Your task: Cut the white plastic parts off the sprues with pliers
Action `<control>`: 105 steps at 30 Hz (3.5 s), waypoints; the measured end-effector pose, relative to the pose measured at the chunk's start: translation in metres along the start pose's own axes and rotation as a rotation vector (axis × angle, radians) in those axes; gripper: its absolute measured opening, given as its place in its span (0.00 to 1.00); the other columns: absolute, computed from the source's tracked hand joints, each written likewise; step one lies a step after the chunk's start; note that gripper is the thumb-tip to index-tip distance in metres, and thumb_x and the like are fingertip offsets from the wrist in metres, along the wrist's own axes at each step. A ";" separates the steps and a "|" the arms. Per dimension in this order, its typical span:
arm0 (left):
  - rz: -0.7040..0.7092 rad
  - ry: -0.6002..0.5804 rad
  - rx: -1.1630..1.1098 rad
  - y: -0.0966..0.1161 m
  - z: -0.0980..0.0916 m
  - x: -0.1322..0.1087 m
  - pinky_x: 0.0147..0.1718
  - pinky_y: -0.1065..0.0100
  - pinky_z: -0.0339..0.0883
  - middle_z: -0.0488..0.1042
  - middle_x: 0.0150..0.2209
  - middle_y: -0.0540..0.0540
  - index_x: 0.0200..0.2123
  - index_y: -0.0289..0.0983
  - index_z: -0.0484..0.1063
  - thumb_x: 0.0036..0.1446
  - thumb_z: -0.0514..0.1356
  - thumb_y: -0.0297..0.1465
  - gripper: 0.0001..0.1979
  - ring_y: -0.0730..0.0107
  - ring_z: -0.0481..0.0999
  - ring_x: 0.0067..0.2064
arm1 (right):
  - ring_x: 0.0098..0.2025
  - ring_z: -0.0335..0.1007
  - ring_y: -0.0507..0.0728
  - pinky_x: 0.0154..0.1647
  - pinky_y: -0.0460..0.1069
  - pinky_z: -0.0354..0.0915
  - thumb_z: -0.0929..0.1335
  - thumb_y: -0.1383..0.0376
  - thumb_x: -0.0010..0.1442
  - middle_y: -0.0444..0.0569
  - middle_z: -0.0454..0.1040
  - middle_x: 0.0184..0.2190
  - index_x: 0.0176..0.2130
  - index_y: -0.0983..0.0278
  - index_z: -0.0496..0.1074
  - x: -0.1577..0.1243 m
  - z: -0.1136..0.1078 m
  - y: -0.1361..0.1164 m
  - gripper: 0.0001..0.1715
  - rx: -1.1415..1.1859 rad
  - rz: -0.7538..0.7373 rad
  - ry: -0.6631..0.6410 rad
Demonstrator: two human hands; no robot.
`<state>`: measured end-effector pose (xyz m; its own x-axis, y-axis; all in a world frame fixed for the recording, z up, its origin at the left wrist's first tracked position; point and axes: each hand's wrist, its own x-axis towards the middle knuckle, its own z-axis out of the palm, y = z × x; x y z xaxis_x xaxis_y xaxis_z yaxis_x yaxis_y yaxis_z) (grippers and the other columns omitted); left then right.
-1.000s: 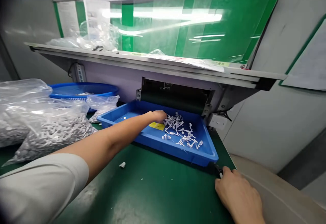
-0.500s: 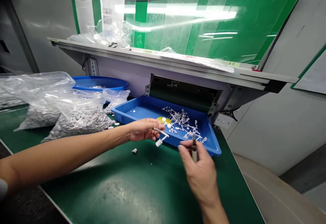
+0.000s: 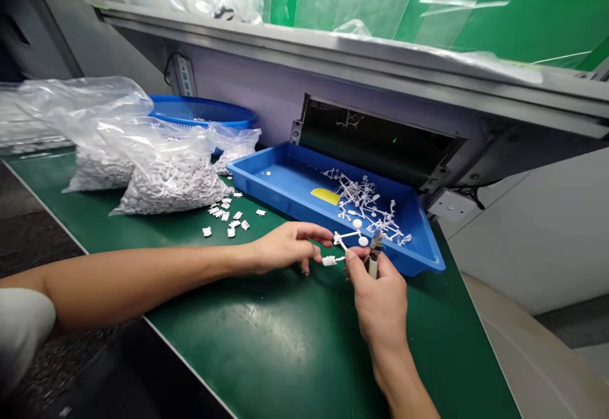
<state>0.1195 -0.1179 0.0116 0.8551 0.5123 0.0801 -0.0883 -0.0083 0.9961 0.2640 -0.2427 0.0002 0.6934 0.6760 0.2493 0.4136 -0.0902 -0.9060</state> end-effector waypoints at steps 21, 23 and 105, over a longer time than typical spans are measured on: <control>0.430 -0.075 0.854 -0.002 -0.010 -0.005 0.40 0.72 0.62 0.75 0.36 0.44 0.46 0.37 0.74 0.66 0.53 0.34 0.13 0.67 0.73 0.38 | 0.40 0.68 0.60 0.40 0.53 0.60 0.62 0.64 0.57 0.49 0.73 0.37 0.41 0.60 0.67 0.004 -0.009 0.017 0.10 -0.857 -0.601 -0.163; 0.425 -0.068 0.840 -0.002 -0.009 -0.006 0.40 0.72 0.62 0.75 0.36 0.44 0.45 0.37 0.75 0.66 0.53 0.34 0.13 0.67 0.73 0.38 | 0.40 0.68 0.61 0.40 0.54 0.60 0.62 0.64 0.58 0.49 0.72 0.37 0.41 0.60 0.67 0.004 -0.009 0.017 0.10 -0.870 -0.633 -0.162; 0.102 -0.232 0.375 0.012 -0.025 -0.002 0.26 0.77 0.64 0.75 0.36 0.46 0.51 0.36 0.75 0.62 0.57 0.37 0.18 0.76 0.72 0.29 | 0.40 0.69 0.57 0.33 0.49 0.59 0.61 0.64 0.60 0.43 0.73 0.38 0.42 0.55 0.69 0.002 -0.022 0.010 0.12 -0.858 -0.460 -0.269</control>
<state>0.1035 -0.0976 0.0226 0.9473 0.2870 0.1423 -0.0233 -0.3815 0.9241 0.2824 -0.2584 -0.0004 0.2473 0.9107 0.3308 0.9655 -0.2029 -0.1631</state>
